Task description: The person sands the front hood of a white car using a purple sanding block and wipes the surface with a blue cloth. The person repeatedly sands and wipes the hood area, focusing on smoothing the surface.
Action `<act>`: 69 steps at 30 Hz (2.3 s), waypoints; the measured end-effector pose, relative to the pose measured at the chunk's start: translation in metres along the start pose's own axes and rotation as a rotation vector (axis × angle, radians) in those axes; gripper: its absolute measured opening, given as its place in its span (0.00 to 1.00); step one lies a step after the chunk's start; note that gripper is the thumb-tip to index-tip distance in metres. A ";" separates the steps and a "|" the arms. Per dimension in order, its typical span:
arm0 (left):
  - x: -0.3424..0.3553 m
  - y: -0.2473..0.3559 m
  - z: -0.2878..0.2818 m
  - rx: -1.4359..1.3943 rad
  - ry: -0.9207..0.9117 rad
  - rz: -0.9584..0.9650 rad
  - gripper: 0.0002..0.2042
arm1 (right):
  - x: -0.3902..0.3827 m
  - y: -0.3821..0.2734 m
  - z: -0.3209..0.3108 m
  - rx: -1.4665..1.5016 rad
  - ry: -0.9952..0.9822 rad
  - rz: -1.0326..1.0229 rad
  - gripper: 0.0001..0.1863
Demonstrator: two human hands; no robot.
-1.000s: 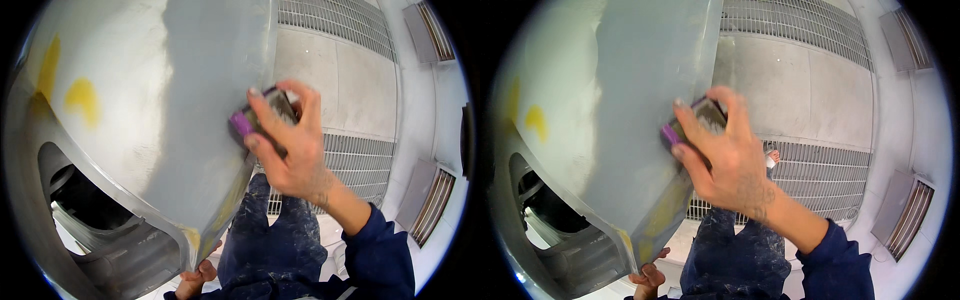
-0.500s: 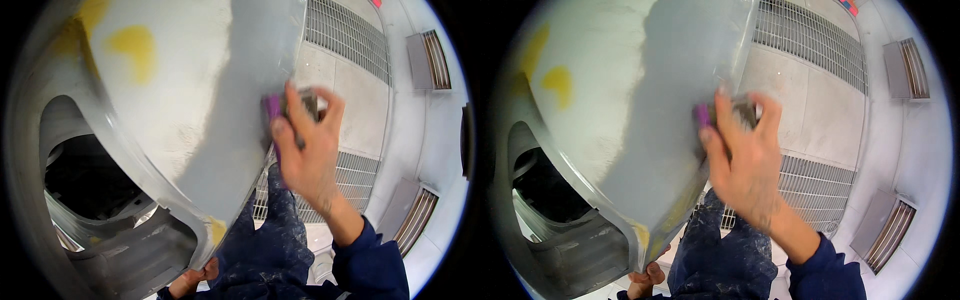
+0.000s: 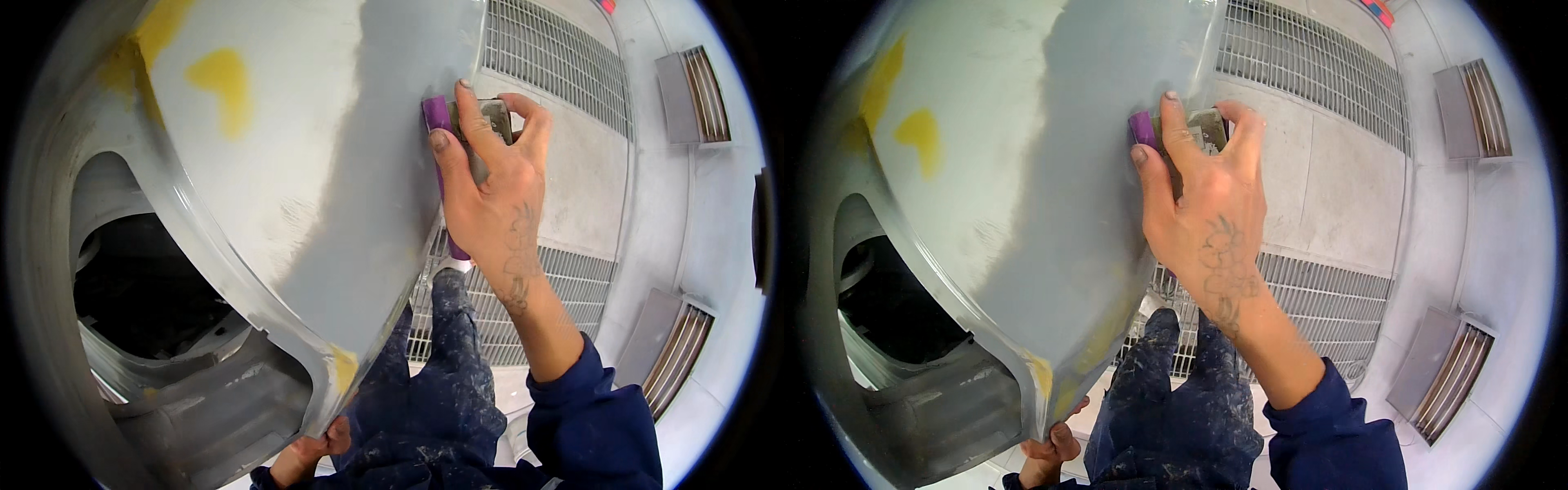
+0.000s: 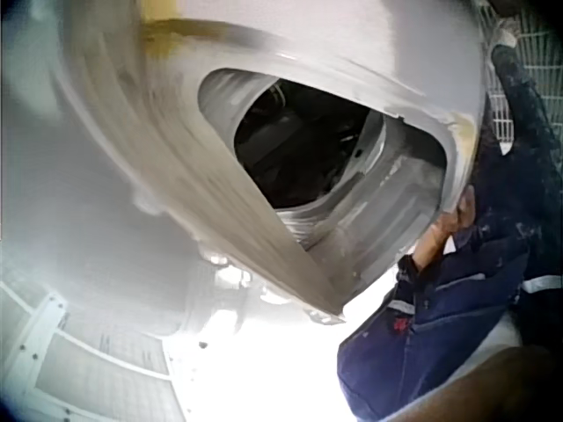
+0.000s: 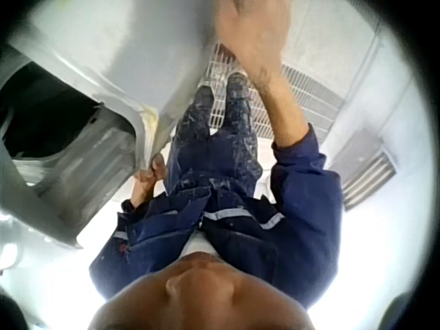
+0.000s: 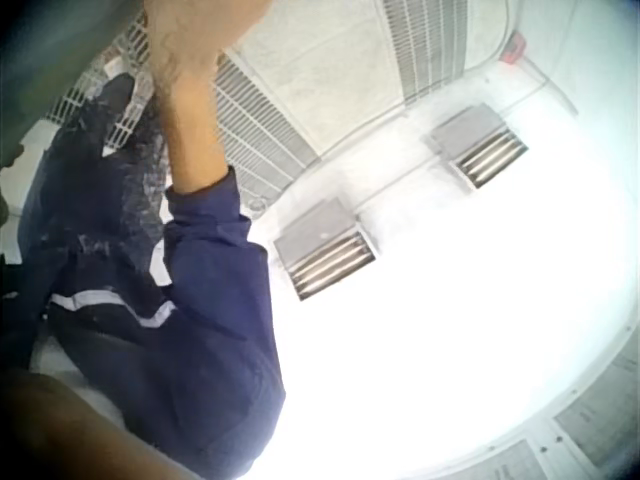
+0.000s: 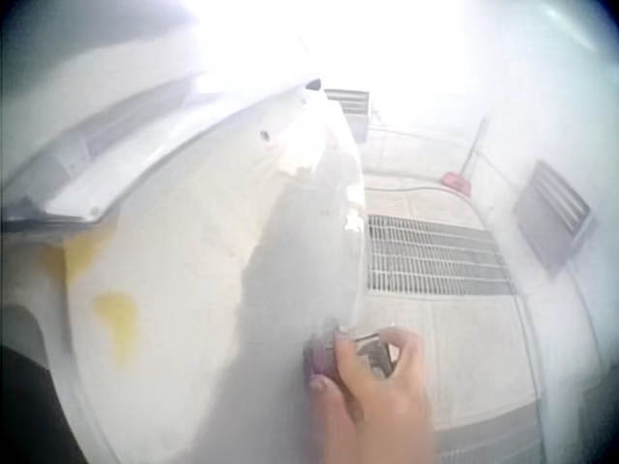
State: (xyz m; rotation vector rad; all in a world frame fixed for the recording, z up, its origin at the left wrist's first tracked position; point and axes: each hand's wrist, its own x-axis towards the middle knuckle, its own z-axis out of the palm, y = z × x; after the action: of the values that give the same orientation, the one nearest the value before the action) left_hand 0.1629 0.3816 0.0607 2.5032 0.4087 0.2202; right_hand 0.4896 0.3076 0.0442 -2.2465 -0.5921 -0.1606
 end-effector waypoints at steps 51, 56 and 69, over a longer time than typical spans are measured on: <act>0.003 0.005 0.003 -0.080 0.179 -0.222 0.36 | -0.033 0.032 0.025 0.470 0.122 -0.045 0.31; 0.010 0.011 0.000 -0.034 0.133 -0.261 0.35 | -0.045 0.033 0.027 0.435 0.069 -0.122 0.30; 0.016 0.015 0.000 0.035 0.096 -0.217 0.28 | -0.014 0.021 -0.012 0.131 -0.162 -0.258 0.27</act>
State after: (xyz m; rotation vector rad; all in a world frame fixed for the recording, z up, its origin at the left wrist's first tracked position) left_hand 0.1814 0.3757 0.0703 2.4648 0.7247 0.2485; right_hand 0.4883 0.2816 0.0341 -2.0624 -0.9525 -0.0671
